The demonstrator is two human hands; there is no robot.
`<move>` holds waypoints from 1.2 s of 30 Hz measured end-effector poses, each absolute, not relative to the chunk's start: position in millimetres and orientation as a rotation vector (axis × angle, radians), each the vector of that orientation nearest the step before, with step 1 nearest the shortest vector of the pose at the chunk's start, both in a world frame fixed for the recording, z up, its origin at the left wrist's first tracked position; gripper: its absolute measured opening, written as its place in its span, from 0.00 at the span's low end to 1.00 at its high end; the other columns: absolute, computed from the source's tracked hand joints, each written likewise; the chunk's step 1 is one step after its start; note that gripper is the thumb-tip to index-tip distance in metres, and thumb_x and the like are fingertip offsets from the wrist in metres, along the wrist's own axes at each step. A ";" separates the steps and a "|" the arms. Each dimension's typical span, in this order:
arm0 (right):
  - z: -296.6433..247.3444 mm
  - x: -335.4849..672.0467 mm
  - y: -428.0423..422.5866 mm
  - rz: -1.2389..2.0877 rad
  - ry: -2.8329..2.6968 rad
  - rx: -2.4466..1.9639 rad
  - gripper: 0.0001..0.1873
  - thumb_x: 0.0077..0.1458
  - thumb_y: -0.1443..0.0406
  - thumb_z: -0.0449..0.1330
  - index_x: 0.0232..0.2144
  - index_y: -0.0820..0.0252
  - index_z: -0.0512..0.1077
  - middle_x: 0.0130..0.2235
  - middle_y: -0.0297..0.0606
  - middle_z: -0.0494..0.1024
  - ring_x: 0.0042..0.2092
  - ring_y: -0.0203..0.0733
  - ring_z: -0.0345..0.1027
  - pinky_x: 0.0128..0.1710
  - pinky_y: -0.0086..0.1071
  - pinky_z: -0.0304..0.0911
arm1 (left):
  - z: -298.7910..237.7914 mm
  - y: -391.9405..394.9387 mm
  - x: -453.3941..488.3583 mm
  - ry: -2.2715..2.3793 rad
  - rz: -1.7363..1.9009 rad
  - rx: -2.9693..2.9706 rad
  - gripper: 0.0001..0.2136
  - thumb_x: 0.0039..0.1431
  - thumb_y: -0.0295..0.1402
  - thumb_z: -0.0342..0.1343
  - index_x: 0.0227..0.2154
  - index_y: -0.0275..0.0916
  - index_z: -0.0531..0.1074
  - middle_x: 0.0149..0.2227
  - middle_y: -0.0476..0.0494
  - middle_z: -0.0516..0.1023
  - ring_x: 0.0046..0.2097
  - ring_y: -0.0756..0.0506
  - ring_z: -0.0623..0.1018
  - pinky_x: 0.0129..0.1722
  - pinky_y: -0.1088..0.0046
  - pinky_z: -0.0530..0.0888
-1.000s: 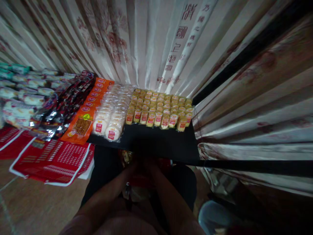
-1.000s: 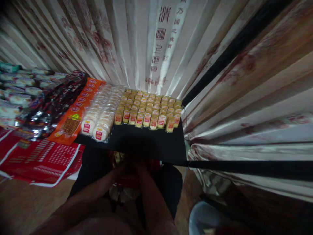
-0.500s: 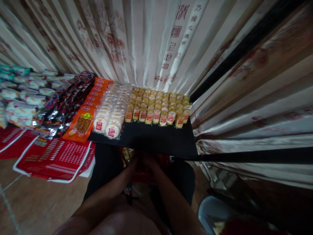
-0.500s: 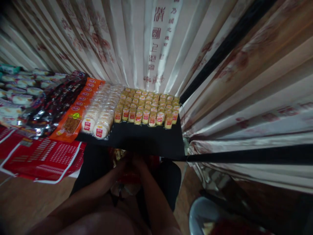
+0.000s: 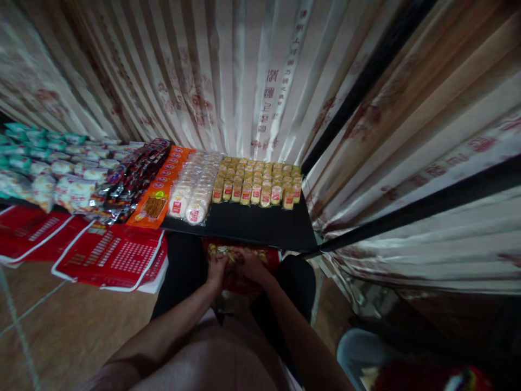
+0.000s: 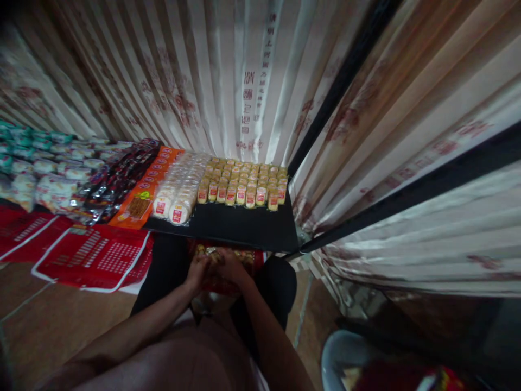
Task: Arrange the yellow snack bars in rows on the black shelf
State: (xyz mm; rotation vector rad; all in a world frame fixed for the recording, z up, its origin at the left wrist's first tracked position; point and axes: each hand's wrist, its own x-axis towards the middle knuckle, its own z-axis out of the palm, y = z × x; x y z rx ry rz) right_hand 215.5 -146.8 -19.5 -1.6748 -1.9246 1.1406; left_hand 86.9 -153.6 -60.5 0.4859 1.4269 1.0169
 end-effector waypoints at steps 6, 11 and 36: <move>16.1 217.9 -152.8 1.047 -2.057 -1.550 0.24 0.47 0.70 0.56 0.50 0.62 0.65 0.46 0.44 0.69 0.46 0.41 0.64 0.48 0.33 0.58 | -20.2 -156.5 84.7 1.347 1.003 0.465 0.10 0.48 0.30 0.58 0.32 0.37 0.64 0.30 0.46 0.73 0.29 0.51 0.74 0.25 0.78 0.71; 36.0 232.6 -149.6 0.969 -2.066 -1.424 0.28 0.47 0.70 0.57 0.52 0.57 0.63 0.47 0.41 0.69 0.48 0.40 0.63 0.50 0.35 0.57 | -0.7 -150.1 82.3 1.246 1.016 0.473 0.10 0.49 0.26 0.56 0.36 0.36 0.68 0.32 0.45 0.73 0.29 0.52 0.74 0.24 0.81 0.70; 38.7 239.5 -129.8 1.415 -0.499 -1.022 0.19 0.35 0.64 0.66 0.35 0.58 0.70 0.37 0.35 0.76 0.45 0.40 0.70 0.50 0.34 0.62 | 24.4 -129.4 105.0 1.148 1.272 1.542 0.11 0.49 0.23 0.49 0.36 0.39 0.66 0.43 0.43 0.70 0.50 0.46 0.69 0.53 0.66 0.64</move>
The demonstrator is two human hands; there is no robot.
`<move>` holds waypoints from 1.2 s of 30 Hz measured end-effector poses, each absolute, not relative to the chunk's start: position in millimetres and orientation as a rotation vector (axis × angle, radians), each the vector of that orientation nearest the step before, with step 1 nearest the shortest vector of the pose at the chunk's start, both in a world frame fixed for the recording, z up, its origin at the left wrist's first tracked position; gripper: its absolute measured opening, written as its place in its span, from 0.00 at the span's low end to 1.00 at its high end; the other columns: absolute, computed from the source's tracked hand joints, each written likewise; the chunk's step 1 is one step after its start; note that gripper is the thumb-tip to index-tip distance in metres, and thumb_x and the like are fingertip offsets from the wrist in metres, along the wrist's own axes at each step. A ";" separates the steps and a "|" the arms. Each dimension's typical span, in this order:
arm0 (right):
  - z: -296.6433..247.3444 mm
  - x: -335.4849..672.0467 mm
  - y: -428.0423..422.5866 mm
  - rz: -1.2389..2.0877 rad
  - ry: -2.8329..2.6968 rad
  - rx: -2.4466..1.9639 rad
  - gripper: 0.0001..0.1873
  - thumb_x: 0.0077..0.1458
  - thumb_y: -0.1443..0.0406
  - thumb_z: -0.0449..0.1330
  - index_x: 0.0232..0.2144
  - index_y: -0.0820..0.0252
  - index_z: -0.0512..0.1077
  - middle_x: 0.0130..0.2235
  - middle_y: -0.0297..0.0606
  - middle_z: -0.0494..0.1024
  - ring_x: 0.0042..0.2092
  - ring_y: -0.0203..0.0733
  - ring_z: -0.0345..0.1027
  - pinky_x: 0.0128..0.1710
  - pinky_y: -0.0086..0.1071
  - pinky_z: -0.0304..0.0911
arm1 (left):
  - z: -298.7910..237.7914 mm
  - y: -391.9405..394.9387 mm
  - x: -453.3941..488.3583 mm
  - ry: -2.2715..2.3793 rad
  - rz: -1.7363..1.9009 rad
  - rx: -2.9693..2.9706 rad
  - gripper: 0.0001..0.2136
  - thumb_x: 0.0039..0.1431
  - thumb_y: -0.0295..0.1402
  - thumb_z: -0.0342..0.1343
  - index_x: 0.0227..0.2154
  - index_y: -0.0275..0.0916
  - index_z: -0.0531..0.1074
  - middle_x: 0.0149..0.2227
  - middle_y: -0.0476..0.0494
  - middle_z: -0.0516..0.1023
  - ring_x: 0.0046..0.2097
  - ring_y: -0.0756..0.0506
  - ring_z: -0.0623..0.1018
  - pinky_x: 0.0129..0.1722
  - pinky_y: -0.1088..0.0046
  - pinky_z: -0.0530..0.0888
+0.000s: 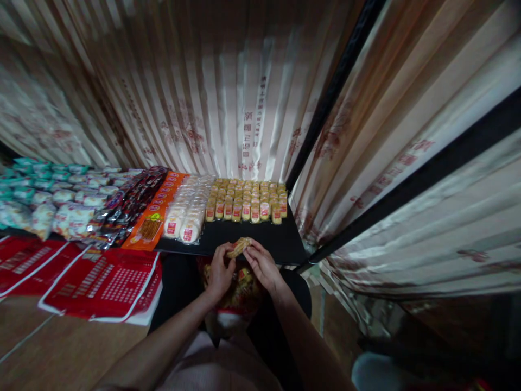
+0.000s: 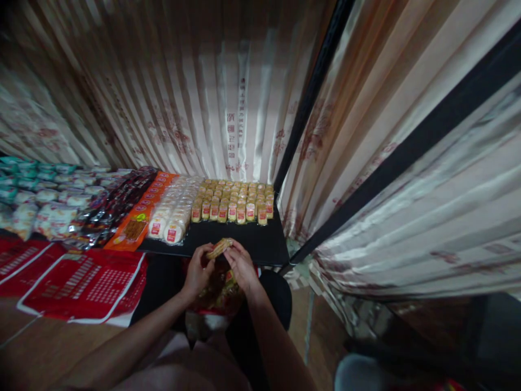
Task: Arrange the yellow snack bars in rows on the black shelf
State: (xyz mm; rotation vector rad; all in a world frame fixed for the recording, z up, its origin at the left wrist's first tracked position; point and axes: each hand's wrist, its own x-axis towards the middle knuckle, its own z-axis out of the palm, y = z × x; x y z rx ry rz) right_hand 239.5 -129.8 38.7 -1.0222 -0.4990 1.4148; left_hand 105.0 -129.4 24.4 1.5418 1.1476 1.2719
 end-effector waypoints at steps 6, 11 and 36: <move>47.9 243.5 -127.1 1.495 -0.460 -1.048 0.23 0.39 0.61 0.65 0.41 0.56 0.68 0.41 0.36 0.76 0.44 0.40 0.70 0.49 0.35 0.63 | 17.9 -126.6 105.2 1.140 1.181 1.966 0.16 0.50 0.19 0.45 0.40 0.41 0.67 0.50 0.41 0.66 0.57 0.44 0.62 0.56 0.60 0.61; 42.8 246.1 -122.3 1.464 -0.487 -1.116 0.25 0.38 0.60 0.65 0.42 0.56 0.68 0.41 0.37 0.76 0.43 0.40 0.70 0.48 0.36 0.63 | 17.4 -123.0 106.2 1.194 1.144 2.070 0.16 0.50 0.19 0.44 0.39 0.41 0.68 0.52 0.41 0.64 0.59 0.44 0.60 0.57 0.59 0.62; -1.5 274.1 -75.7 0.959 -0.907 -1.469 0.22 0.40 0.57 0.61 0.40 0.58 0.70 0.33 0.36 0.74 0.34 0.38 0.69 0.38 0.34 0.65 | 10.6 -63.5 154.5 1.378 1.014 1.566 0.09 0.47 0.26 0.54 0.33 0.40 0.71 0.33 0.45 0.71 0.37 0.46 0.71 0.41 0.71 0.67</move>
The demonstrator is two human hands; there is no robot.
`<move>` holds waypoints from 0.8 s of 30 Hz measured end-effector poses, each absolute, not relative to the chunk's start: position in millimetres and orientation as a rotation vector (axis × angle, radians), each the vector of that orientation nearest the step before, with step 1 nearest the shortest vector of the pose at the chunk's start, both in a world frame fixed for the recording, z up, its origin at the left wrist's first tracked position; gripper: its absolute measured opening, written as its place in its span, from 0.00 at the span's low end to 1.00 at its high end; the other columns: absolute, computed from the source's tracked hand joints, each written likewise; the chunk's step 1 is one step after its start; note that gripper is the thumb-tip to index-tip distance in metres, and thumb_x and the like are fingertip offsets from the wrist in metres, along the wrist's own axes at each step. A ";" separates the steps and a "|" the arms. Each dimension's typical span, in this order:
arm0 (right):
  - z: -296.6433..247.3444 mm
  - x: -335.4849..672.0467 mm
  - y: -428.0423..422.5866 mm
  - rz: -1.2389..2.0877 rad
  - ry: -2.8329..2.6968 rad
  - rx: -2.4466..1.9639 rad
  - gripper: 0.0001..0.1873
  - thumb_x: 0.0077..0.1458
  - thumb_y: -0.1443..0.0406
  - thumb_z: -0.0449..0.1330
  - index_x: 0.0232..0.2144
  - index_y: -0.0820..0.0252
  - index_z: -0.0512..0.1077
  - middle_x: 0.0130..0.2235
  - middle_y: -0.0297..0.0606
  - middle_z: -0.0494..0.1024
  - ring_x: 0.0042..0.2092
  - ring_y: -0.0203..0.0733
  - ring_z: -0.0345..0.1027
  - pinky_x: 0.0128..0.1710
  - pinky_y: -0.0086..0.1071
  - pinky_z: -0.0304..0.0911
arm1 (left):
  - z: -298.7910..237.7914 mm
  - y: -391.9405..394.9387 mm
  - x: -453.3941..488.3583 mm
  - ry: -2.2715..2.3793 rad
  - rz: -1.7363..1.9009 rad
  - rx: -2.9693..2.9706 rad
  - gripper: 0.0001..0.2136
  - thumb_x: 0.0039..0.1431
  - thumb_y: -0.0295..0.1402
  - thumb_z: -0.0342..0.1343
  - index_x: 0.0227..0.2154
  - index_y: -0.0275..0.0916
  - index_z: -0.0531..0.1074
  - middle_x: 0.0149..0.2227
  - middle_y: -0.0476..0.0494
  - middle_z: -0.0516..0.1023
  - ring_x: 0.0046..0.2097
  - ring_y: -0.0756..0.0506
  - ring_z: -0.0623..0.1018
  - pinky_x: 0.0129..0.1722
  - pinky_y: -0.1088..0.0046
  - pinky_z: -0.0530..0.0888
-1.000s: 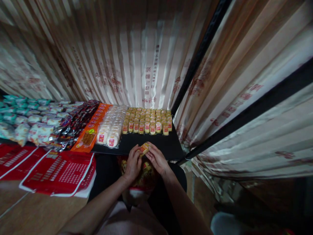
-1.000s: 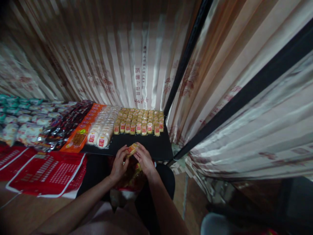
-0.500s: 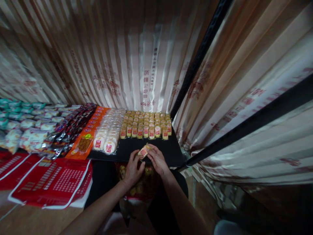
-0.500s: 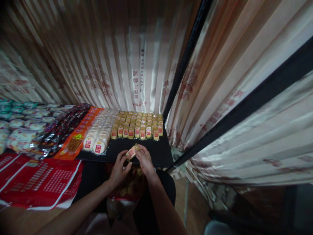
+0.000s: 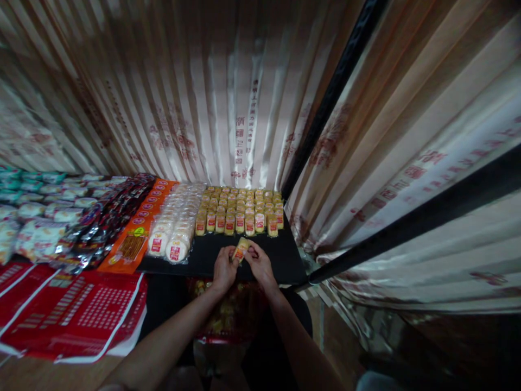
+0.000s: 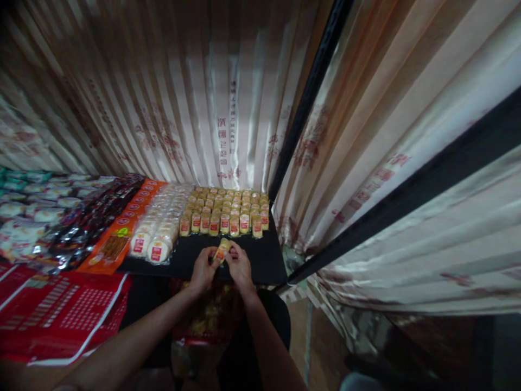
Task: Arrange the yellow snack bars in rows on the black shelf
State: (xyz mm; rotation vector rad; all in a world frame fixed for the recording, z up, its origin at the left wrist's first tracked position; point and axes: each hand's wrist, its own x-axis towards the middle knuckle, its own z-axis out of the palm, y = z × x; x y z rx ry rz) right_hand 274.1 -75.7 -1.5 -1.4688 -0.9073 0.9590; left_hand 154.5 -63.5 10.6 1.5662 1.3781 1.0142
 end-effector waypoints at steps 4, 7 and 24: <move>2.6 273.6 -60.0 0.736 -1.053 -1.596 0.26 0.45 0.60 0.56 0.49 0.61 0.65 0.36 0.38 0.72 0.33 0.37 0.67 0.37 0.33 0.66 | 22.2 -46.3 167.5 1.443 1.041 1.534 0.09 0.47 0.26 0.54 0.34 0.39 0.69 0.35 0.44 0.71 0.39 0.45 0.71 0.41 0.71 0.66; 10.9 271.5 -48.9 0.615 -1.124 -1.648 0.28 0.47 0.64 0.54 0.52 0.60 0.61 0.40 0.40 0.71 0.34 0.37 0.67 0.39 0.33 0.66 | 27.8 -34.4 177.0 1.556 1.052 1.551 0.09 0.48 0.28 0.55 0.34 0.41 0.70 0.36 0.43 0.72 0.41 0.43 0.70 0.42 0.69 0.65; -15.2 268.8 -36.4 0.378 -1.250 -1.596 0.20 0.50 0.69 0.48 0.45 0.60 0.68 0.46 0.43 0.73 0.45 0.41 0.67 0.47 0.37 0.63 | 26.6 -18.5 185.4 1.815 0.608 1.843 0.14 0.57 0.30 0.47 0.46 0.40 0.66 0.43 0.44 0.72 0.45 0.47 0.71 0.40 0.75 0.67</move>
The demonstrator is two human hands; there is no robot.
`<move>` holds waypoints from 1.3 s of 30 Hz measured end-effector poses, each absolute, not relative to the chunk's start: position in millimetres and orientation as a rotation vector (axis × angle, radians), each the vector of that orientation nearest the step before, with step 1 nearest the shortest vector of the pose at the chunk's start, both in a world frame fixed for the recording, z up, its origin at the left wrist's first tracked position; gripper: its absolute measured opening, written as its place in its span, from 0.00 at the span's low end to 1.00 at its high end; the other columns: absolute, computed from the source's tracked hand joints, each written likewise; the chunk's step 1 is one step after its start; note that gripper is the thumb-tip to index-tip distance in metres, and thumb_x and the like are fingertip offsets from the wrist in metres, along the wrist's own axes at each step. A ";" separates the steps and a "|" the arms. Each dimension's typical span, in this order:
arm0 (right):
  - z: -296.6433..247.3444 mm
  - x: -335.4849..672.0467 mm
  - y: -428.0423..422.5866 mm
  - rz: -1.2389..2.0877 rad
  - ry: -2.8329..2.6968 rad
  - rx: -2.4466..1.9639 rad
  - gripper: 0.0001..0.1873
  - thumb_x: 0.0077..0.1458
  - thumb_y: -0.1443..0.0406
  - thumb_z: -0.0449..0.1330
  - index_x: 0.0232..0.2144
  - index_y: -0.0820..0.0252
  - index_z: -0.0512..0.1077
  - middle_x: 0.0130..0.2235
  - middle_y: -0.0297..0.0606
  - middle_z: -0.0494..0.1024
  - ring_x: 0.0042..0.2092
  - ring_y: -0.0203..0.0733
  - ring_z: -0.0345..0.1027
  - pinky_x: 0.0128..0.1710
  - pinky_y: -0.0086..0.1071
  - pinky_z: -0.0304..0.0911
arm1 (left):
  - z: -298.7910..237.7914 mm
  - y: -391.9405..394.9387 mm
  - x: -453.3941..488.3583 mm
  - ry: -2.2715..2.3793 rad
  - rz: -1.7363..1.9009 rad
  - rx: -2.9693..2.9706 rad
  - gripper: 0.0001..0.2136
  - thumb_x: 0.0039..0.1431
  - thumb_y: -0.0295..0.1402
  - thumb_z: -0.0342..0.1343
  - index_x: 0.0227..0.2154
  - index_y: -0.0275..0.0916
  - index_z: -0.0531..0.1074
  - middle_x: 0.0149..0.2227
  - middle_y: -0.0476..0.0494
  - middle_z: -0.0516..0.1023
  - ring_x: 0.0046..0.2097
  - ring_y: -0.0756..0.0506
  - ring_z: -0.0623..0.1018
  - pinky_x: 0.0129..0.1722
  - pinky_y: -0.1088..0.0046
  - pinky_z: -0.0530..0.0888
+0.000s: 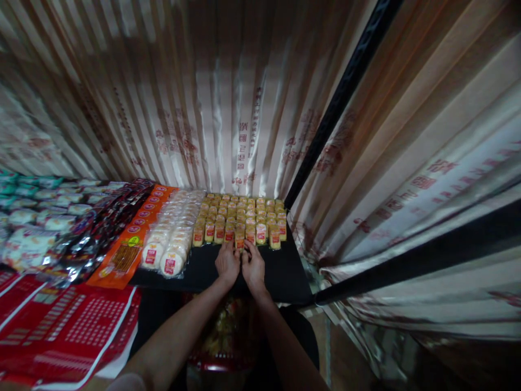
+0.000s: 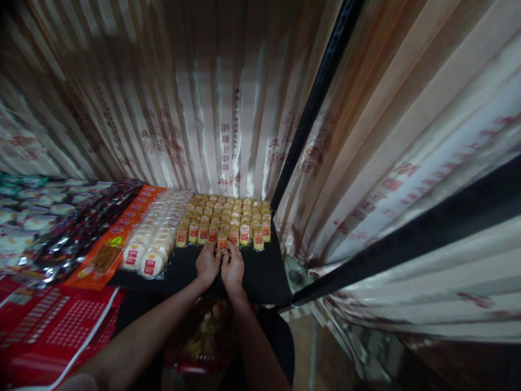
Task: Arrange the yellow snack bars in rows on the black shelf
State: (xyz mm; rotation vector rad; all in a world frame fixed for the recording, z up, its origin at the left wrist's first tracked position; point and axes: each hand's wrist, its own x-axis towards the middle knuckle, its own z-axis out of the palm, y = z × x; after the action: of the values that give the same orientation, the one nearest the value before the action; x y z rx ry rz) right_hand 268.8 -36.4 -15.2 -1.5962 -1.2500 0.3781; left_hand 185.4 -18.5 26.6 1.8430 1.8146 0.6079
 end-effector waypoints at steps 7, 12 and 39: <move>-18.5 267.6 -40.4 0.262 -1.296 -1.606 0.20 0.52 0.69 0.45 0.45 0.61 0.70 0.48 0.45 0.72 0.50 0.42 0.63 0.52 0.39 0.59 | 21.9 -16.1 184.4 1.739 0.728 1.846 0.13 0.57 0.27 0.46 0.45 0.39 0.65 0.40 0.45 0.73 0.43 0.49 0.72 0.41 0.75 0.67; -20.2 265.3 -45.3 0.194 -1.335 -1.648 0.20 0.52 0.70 0.46 0.43 0.62 0.72 0.46 0.46 0.72 0.50 0.43 0.62 0.51 0.40 0.59 | 17.7 -14.8 182.5 1.712 0.805 1.909 0.09 0.57 0.27 0.46 0.40 0.38 0.65 0.39 0.43 0.71 0.41 0.48 0.72 0.41 0.74 0.68; -5.9 227.0 -140.6 0.562 -1.471 -1.499 0.11 0.55 0.62 0.49 0.34 0.59 0.69 0.27 0.35 0.74 0.29 0.34 0.67 0.32 0.26 0.62 | -22.8 -125.9 87.1 1.284 0.779 2.121 0.10 0.59 0.30 0.42 0.33 0.38 0.69 0.33 0.44 0.72 0.37 0.49 0.73 0.40 0.74 0.69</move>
State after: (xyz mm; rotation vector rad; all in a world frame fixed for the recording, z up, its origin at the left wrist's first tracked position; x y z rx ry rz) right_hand 227.0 -140.6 -5.9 -1.4988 -1.4706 0.5618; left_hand 87.1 -125.9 -22.8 2.1214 1.2840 0.7789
